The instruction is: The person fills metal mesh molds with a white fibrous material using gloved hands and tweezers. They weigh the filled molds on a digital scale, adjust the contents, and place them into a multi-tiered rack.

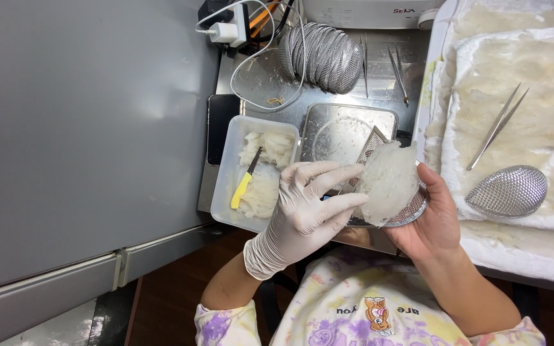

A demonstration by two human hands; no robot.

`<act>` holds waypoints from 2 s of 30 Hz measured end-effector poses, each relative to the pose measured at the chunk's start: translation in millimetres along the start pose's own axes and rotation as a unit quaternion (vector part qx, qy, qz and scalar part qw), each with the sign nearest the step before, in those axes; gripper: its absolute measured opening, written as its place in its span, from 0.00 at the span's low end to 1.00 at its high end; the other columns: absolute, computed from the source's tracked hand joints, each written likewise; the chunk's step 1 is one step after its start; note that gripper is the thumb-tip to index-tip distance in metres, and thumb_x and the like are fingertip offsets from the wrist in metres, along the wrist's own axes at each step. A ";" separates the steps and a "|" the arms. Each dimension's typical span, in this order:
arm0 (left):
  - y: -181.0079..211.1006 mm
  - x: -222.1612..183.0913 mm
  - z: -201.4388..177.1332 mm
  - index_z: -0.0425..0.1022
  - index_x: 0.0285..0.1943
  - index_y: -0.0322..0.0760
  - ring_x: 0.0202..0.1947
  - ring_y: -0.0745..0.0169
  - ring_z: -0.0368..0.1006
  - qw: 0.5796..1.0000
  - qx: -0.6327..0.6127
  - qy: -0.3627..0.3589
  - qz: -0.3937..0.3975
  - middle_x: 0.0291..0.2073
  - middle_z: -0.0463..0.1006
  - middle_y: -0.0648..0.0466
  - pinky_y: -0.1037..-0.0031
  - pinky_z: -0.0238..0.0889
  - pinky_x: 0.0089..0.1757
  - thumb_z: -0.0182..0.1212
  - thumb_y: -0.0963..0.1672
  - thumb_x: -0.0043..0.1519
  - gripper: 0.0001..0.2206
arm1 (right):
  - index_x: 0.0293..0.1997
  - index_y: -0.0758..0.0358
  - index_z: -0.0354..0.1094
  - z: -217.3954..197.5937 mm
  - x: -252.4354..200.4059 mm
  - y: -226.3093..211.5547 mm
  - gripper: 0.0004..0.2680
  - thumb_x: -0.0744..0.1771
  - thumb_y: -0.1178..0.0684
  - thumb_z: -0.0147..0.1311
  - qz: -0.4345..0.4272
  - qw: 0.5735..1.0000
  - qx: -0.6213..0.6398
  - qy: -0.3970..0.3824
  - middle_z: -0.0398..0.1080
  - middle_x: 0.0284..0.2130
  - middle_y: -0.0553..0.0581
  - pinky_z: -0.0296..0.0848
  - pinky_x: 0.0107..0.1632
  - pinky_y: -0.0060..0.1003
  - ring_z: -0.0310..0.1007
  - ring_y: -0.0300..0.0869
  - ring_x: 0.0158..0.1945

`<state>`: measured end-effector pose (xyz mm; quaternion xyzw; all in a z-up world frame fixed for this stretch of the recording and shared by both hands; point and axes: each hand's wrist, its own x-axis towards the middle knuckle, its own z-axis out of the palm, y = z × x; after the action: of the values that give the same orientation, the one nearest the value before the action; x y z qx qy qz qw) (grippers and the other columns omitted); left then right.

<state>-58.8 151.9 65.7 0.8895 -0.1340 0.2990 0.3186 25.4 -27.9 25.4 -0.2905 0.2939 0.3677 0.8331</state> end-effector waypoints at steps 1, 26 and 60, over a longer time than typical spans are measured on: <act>0.8 -0.7 1.5 0.82 0.49 0.52 0.58 0.56 0.72 1.000 0.000 0.000 0.000 0.59 0.78 0.56 0.62 0.62 0.58 0.67 0.41 0.62 0.09 | 0.61 0.57 0.65 -2.4 0.8 -0.7 0.20 0.67 0.38 0.45 0.000 1.000 0.000 0.000 0.72 0.53 0.57 0.72 0.59 0.61 0.74 0.51 0.55; 8.9 -16.1 31.8 0.80 0.58 0.54 0.64 0.50 0.67 0.987 0.127 0.094 0.023 0.62 0.76 0.53 0.60 0.57 0.63 0.54 0.47 0.68 0.13 | 0.63 0.57 0.63 -16.5 4.4 -5.8 0.21 0.67 0.38 0.47 -0.025 1.000 0.003 -0.016 0.71 0.55 0.57 0.73 0.57 0.61 0.74 0.52 0.55; 12.9 -37.8 50.6 0.77 0.64 0.49 0.67 0.44 0.60 0.991 0.096 0.094 -0.016 0.66 0.70 0.50 0.56 0.54 0.63 0.40 0.51 0.73 0.20 | 0.60 0.55 0.65 -13.9 -1.2 -6.7 0.19 0.66 0.38 0.48 -0.024 1.000 0.010 0.004 0.73 0.53 0.56 0.74 0.56 0.61 0.75 0.51 0.53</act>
<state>-71.4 111.2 17.4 0.8859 -0.0605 0.3875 0.2479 26.2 -41.9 18.9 -0.2912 0.2938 0.3431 0.8433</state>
